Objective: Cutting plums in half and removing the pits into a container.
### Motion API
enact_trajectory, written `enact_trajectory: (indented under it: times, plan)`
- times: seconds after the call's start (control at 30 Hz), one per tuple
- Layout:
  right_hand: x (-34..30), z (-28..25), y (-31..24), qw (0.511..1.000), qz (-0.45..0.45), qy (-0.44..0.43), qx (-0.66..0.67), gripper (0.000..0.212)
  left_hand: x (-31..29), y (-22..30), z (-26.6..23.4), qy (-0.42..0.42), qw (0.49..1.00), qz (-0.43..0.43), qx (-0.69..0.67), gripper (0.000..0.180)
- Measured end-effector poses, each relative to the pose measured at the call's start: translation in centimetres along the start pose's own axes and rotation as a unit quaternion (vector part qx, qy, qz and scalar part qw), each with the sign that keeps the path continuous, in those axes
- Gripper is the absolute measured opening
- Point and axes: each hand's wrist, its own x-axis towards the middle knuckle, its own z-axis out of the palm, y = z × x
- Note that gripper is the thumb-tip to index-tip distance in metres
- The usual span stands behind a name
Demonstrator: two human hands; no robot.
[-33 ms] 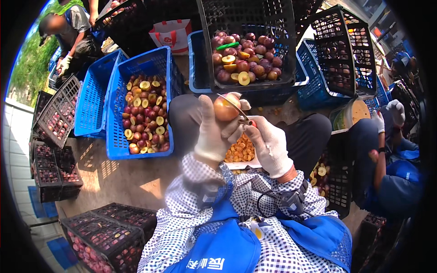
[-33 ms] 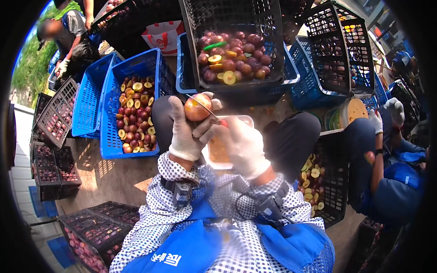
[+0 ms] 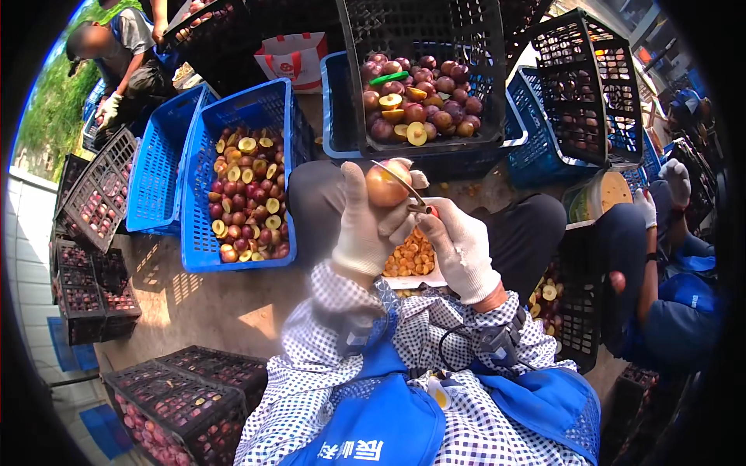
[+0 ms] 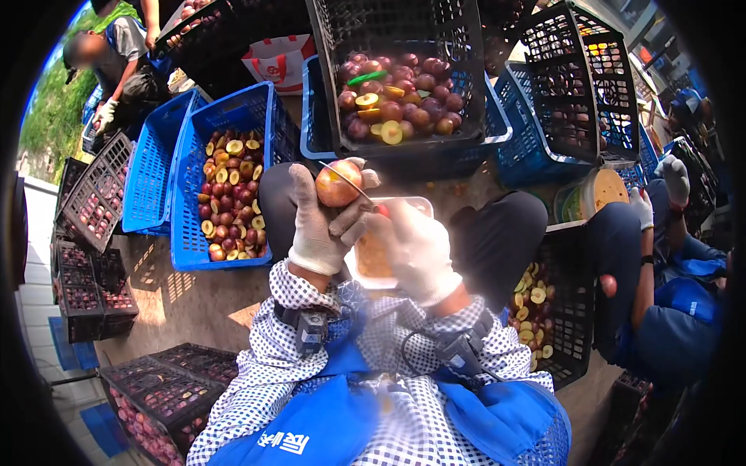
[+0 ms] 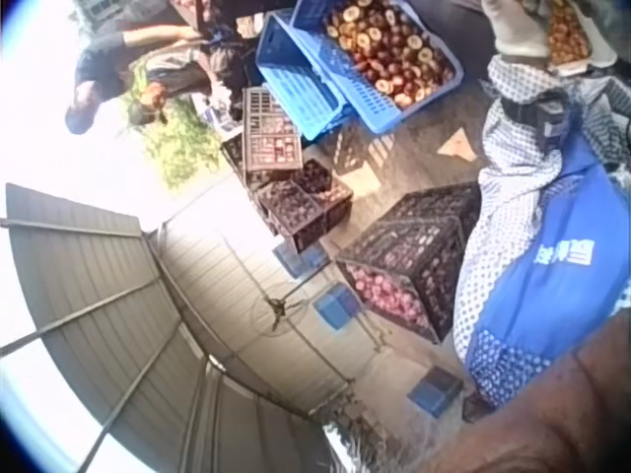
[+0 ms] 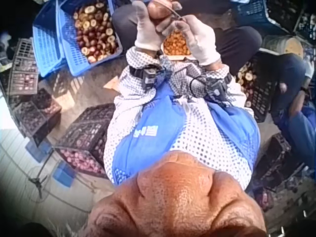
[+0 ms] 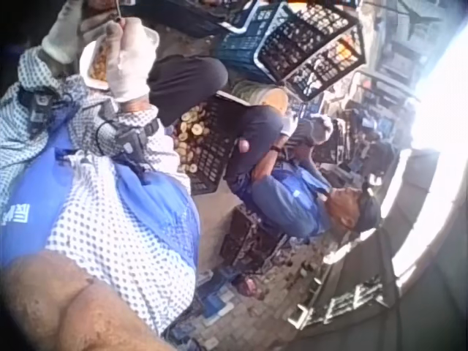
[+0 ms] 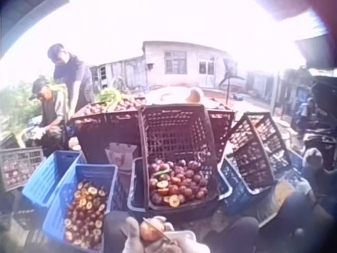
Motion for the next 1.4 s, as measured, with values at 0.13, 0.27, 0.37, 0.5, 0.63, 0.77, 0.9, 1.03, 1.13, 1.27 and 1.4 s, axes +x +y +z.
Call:
enact_trajectory:
  times: [0.13, 0.27, 0.37, 0.5, 0.63, 0.77, 0.9, 1.03, 1.13, 1.27, 1.4]
  plan:
    - [-0.3, 0.2, 0.7, 1.000, 0.002, -0.018, 0.021, 0.014, -0.1, -0.4, -0.1, 0.068, 0.997, -0.028, -0.004, 0.088]
    - [-0.2, 0.2, 0.5, 0.998, -0.015, -0.041, -0.037, 0.012, 0.0, -0.8, -1.2, 0.053, 0.998, -0.031, -0.020, 0.085]
    - [-0.6, 1.0, 1.4, 0.999, 0.042, -0.025, 0.002, 0.013, -0.1, -1.0, -0.9, 0.040, 0.999, -0.016, 0.024, 0.083]
    - [0.8, 2.6, 2.1, 0.997, -0.038, 0.019, -0.067, 0.017, 0.0, -1.1, -0.6, 0.057, 0.974, 0.071, 0.207, 0.076]
    - [1.0, 2.9, 2.0, 0.996, 0.049, -0.064, -0.023, 0.019, 0.2, -0.6, -0.9, 0.035, 0.971, 0.100, 0.214, 0.075]
    - [1.1, 2.6, 1.3, 0.994, 0.040, -0.014, 0.104, 0.021, 0.5, -0.3, -1.3, -0.017, 0.978, 0.083, 0.189, 0.063]
    - [1.3, 0.6, 1.3, 0.997, -0.013, -0.066, 0.047, 0.017, -0.4, 0.5, 0.4, 0.011, 0.936, 0.154, 0.317, 0.050]
    - [3.0, -1.5, 1.0, 0.989, 0.011, -0.137, 0.056, 0.018, -0.2, 1.7, 0.0, -0.018, 0.919, 0.129, 0.372, 0.065]
    - [1.6, 1.4, 1.5, 0.993, 0.001, -0.032, 0.116, 0.014, 0.5, -0.3, -0.6, -0.066, 0.968, 0.139, 0.196, 0.070]
    - [1.8, 2.1, 1.3, 0.984, -0.048, -0.034, 0.166, 0.026, -0.2, 0.6, 0.2, -0.007, 0.940, 0.132, 0.314, 0.051]
    - [3.6, -0.7, 2.7, 0.962, -0.010, -0.131, 0.242, 0.024, 0.3, 3.4, 2.4, -0.002, 0.718, 0.203, 0.666, 0.057]
